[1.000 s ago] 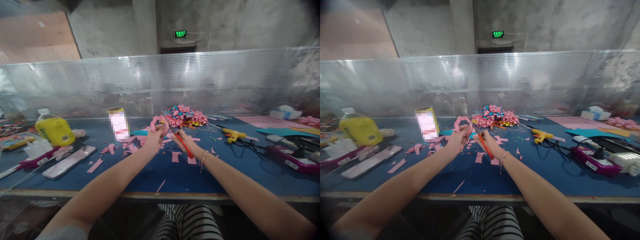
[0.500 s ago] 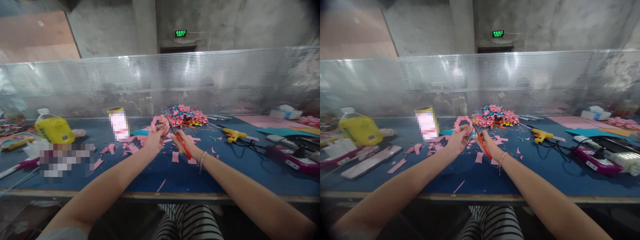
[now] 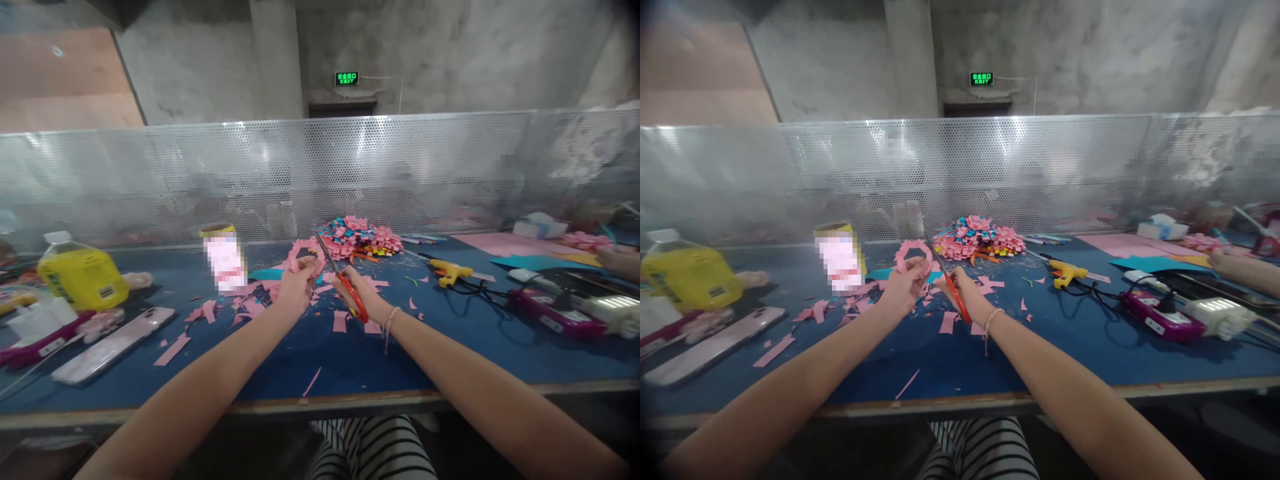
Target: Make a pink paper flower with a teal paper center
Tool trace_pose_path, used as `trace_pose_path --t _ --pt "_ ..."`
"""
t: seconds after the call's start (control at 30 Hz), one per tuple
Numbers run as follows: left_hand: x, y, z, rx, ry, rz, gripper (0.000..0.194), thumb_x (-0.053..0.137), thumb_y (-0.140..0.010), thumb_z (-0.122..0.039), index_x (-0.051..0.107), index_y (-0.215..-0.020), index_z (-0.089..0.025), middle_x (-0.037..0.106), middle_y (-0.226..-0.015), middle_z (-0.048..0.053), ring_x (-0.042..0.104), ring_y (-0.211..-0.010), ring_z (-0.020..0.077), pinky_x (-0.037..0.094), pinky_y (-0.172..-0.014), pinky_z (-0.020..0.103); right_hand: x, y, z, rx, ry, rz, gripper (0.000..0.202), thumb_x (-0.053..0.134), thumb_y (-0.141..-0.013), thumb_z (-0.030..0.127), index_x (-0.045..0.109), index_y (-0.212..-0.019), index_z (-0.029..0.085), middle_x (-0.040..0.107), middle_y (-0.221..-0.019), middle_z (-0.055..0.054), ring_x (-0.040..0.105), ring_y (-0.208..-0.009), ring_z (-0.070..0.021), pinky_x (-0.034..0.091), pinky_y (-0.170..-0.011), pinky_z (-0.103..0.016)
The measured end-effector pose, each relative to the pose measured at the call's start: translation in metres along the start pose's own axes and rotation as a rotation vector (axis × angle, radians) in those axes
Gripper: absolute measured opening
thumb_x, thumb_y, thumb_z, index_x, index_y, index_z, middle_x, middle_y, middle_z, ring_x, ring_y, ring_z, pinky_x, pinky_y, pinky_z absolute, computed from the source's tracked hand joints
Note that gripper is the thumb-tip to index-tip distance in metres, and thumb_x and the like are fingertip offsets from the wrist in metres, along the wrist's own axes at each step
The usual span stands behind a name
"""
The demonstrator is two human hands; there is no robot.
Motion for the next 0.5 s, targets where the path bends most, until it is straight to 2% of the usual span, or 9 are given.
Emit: trace_pose_path --t 0.1,0.27,0.4,0.5 --pt "-0.002 -0.003 -0.002 0.003 -0.035 0.011 0.016 0.069 -0.051 -0.007 0.059 -0.061 -0.013 0.057 -0.053 -0.001 0.053 -0.051 0.0064 0.047 -0.061 0.022 -0.01 -0.008 -0.007 0.02 -0.011 -0.06 0.034 0.055 -0.065 0.045 0.031 -0.071 0.022 0.034 -0.047 0.01 0.034 -0.037 -0.0063 0.026 -0.036 -0.02" --pt "0.002 0.0 0.001 -0.014 -0.23 0.071 0.024 0.073 -0.047 -0.011 0.057 -0.065 -0.013 0.056 -0.052 -0.002 0.049 -0.044 0.0063 0.041 -0.046 0.02 -0.034 -0.019 -0.018 0.015 0.065 -0.163 0.036 0.058 -0.063 0.046 0.032 -0.072 0.022 0.036 -0.047 0.01 0.034 -0.039 -0.0064 0.028 -0.038 -0.02" --pt "0.001 0.001 0.002 0.01 -0.358 0.06 0.031 0.072 -0.044 -0.009 0.055 -0.069 -0.015 0.06 -0.057 0.0 0.054 -0.047 0.0102 0.039 -0.043 0.02 -0.04 -0.022 -0.024 0.017 0.106 -0.133 0.035 0.053 -0.066 0.049 0.033 -0.073 0.022 0.037 -0.05 0.009 0.035 -0.041 -0.007 0.029 -0.039 -0.021" --pt "0.006 0.001 -0.001 0.06 -0.434 0.109 0.027 0.07 -0.047 -0.009 0.055 -0.069 -0.015 0.061 -0.058 0.001 0.056 -0.05 0.0111 0.04 -0.046 0.02 -0.038 -0.022 -0.025 -0.005 0.102 -0.105 0.032 0.051 -0.069 0.048 0.035 -0.076 0.022 0.04 -0.054 0.008 0.037 -0.043 -0.0073 0.03 -0.04 -0.021"
Point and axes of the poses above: each hand's wrist, its own y-axis away from the middle knuckle, its own x-axis out of the palm, z = x × y, the point moved 9 cm from there along -y, towards the middle knuckle
